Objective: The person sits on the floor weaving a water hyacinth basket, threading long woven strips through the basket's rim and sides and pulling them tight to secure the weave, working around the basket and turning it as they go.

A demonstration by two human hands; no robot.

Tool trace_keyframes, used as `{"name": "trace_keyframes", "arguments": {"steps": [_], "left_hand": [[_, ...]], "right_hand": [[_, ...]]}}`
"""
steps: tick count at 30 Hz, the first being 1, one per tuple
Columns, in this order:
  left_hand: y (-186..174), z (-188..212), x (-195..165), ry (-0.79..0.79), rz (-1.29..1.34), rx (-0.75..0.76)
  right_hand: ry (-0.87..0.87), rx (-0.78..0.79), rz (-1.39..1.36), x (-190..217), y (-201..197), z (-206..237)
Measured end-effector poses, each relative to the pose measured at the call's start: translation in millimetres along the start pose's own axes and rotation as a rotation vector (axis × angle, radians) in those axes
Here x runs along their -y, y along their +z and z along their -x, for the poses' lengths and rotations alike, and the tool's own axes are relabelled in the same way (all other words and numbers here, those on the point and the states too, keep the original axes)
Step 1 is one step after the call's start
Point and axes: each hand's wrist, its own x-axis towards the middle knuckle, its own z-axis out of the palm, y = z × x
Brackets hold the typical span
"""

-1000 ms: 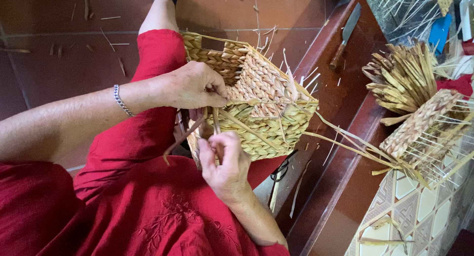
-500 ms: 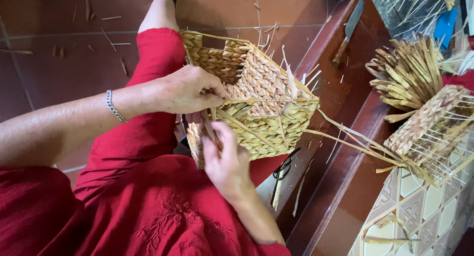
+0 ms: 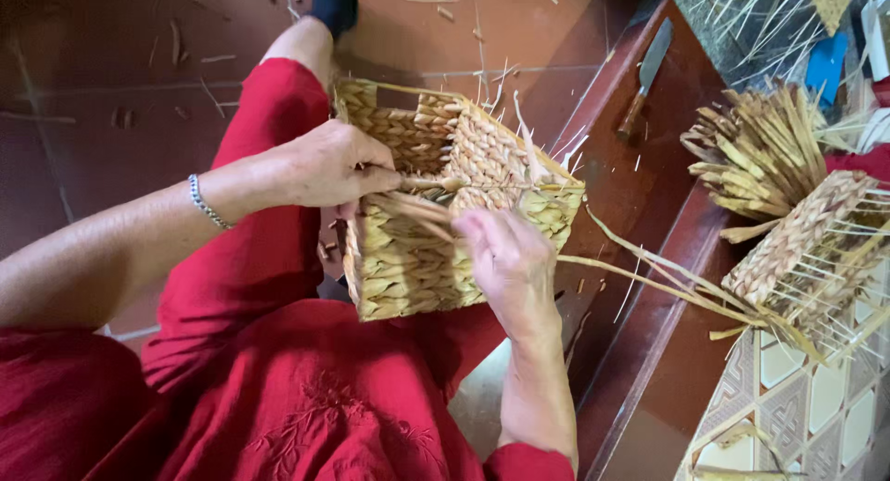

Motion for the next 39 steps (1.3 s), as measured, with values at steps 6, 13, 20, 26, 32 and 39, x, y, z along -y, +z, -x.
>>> {"name": "trace_keyframes", "arguments": {"steps": [6, 13, 20, 26, 32, 39], "left_hand": [[-10.7, -5.1, -3.3, -0.007, 0.102, -0.001], [-9.1, -2.8, 4.8, 0.022, 0.106, -0.008], [-16.3, -42.0, 25.3, 0.417, -0.041, 0.052], [-19.6, -80.8, 31.9, 0.169, 0.245, 0.456], [-19.1, -92.1, 43.1, 0.021, 0.598, 0.746], [-6.2, -103.1, 53.2, 0.024, 0.501, 0.777]], "right_hand": [[-0.074, 0.113, -0.005, -11.3, -18.8, -10.7], [-0.177, 0.059, 0.418, 7.4, -17.5, 7.1], [-0.186, -0.260, 0.273, 3.1, 14.3, 28.6], [-0.114, -0.547, -0.059, 0.3, 55.5, 24.8], [-0.014, -0.518, -0.163, 0.9, 74.1, 26.3], [-0.025, -0.492, -0.132, 2.2, 82.5, 26.5]]}}
